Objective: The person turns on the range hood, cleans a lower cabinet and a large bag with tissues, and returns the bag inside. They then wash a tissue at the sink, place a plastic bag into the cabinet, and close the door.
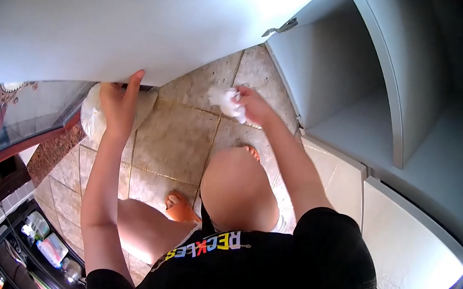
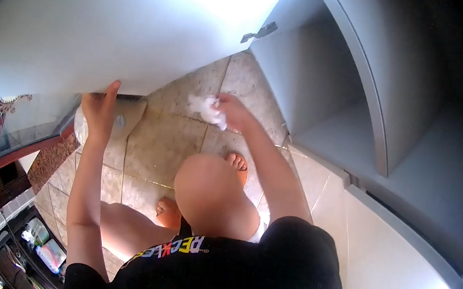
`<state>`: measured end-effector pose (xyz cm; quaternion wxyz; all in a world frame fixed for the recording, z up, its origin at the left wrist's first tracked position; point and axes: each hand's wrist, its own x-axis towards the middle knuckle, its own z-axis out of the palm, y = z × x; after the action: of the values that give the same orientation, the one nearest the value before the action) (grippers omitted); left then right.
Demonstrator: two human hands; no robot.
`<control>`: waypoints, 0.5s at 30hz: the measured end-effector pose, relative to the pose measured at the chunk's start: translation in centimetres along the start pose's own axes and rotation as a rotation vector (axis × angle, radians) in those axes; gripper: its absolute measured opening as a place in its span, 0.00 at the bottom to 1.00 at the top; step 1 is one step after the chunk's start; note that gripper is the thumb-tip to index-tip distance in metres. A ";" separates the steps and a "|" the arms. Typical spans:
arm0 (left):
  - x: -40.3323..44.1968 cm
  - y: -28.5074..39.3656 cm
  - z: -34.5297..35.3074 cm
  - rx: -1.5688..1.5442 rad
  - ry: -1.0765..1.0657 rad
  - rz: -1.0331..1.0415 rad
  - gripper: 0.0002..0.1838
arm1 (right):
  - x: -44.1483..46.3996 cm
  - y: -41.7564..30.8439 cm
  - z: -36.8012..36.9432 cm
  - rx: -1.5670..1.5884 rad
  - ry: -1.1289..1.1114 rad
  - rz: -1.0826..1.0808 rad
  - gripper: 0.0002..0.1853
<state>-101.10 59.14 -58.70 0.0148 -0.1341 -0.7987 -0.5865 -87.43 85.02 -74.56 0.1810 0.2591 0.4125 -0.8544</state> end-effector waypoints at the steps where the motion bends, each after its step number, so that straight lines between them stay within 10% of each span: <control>1: -0.2 -0.3 -0.4 0.053 -0.032 0.024 0.19 | -1.3 -1.2 0.1 0.105 -0.064 0.035 0.21; 8: -3.5 -2.9 -1.1 -0.277 -0.038 -0.130 0.23 | -3.7 -5.3 2.7 0.215 -0.322 0.054 0.24; 15: -8.1 -1.4 -0.5 -0.472 -0.448 -0.839 0.12 | -3.3 -4.7 9.1 0.082 -0.451 0.201 0.20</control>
<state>-93.68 56.67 -61.29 -0.4225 0.0752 -0.6137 -0.6627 -89.91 80.93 -64.94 0.3418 0.1089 0.2988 -0.8844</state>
